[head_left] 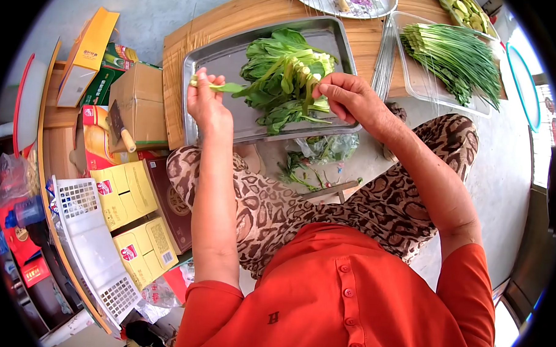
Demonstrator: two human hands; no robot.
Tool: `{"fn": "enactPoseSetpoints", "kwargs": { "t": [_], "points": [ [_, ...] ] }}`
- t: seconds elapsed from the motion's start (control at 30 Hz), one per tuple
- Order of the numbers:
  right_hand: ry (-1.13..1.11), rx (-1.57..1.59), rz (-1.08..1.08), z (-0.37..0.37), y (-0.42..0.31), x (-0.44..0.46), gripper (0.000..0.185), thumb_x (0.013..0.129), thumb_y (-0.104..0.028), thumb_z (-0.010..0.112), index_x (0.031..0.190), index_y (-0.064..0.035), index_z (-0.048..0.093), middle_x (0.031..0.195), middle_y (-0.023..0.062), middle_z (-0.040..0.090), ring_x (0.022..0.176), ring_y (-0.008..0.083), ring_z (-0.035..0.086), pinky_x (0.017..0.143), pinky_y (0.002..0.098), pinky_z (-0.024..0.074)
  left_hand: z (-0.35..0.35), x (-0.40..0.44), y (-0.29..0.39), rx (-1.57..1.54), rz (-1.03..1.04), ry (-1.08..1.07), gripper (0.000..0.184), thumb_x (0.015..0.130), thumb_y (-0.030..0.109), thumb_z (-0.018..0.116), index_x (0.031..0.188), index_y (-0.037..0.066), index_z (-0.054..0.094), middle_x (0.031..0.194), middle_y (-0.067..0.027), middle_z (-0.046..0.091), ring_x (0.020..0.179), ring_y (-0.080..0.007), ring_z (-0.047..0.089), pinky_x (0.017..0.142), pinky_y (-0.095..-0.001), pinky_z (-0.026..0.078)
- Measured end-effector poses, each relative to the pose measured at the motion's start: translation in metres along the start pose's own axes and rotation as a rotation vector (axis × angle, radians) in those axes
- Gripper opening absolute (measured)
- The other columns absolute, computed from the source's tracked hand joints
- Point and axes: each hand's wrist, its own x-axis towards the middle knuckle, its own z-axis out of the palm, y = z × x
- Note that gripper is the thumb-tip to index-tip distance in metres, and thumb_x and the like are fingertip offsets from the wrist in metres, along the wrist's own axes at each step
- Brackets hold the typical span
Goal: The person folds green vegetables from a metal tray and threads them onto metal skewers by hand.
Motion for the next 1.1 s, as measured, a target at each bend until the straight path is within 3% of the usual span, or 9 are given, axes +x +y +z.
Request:
{"fn": "enactPoseSetpoints", "kwargs": {
  "t": [0.13,0.3,0.4,0.57,0.77,1.1],
  "points": [
    [0.006,0.007,-0.034,-0.002,0.002,0.002,0.023,0.098,-0.026,0.049,0.094,-0.0073,0.061,0.051,-0.0057,0.040,0.043,0.0023,0.033,0.040,0.0198,0.0252,-0.012,0.009,0.000,-0.031,-0.062,-0.182,0.025,0.091,0.014,0.060,0.113,0.002,0.059,0.084,-0.0032,0.058,0.067,-0.0129,0.054,0.065,-0.0272,0.048],
    [-0.041,-0.043,-0.008,0.001,0.004,0.001,0.023,0.098,-0.026,0.049,0.094,-0.0067,0.061,0.051,-0.0056,0.041,0.043,0.0022,0.033,0.040,0.0195,0.0252,0.003,-0.011,-0.012,0.045,-0.210,-0.343,0.030,0.089,0.008,0.060,0.117,-0.002,0.057,0.090,-0.0063,0.061,0.071,-0.0137,0.057,0.065,-0.0270,0.049],
    [-0.064,-0.069,-0.006,0.002,0.006,0.002,0.022,0.097,-0.025,0.050,0.093,-0.0067,0.062,0.050,-0.0052,0.042,0.042,0.0024,0.033,0.040,0.0202,0.0253,0.010,-0.017,-0.011,0.185,-0.244,-0.420,0.023,0.088,0.009,0.062,0.109,0.000,0.061,0.092,-0.0089,0.066,0.074,-0.0143,0.062,0.064,-0.0265,0.051],
    [-0.062,-0.088,0.009,0.005,0.008,0.002,0.021,0.096,-0.024,0.051,0.091,-0.0072,0.063,0.049,-0.0045,0.043,0.042,0.0029,0.033,0.040,0.0212,0.0253,0.016,-0.022,-0.014,0.243,-0.254,-0.439,0.021,0.087,0.011,0.065,0.104,0.000,0.063,0.089,-0.0091,0.068,0.069,-0.0141,0.063,0.061,-0.0252,0.052],
    [-0.101,-0.073,0.036,0.008,0.007,0.003,0.020,0.095,-0.023,0.052,0.091,-0.0074,0.063,0.050,-0.0040,0.043,0.042,0.0036,0.033,0.040,0.0215,0.0256,0.023,-0.030,-0.017,0.366,-0.126,-0.441,0.014,0.085,0.008,0.066,0.096,0.000,0.062,0.083,-0.0087,0.068,0.065,-0.0129,0.063,0.058,-0.0245,0.051],
    [-0.077,-0.075,0.043,0.009,0.011,0.005,0.021,0.095,-0.022,0.051,0.090,-0.0063,0.063,0.050,-0.0043,0.043,0.042,0.0038,0.033,0.040,0.0217,0.0256,0.024,-0.033,-0.020,0.303,-0.057,-0.444,0.010,0.086,0.007,0.064,0.092,0.000,0.060,0.083,-0.0094,0.067,0.063,-0.0132,0.063,0.056,-0.0243,0.051]
  ]
}}
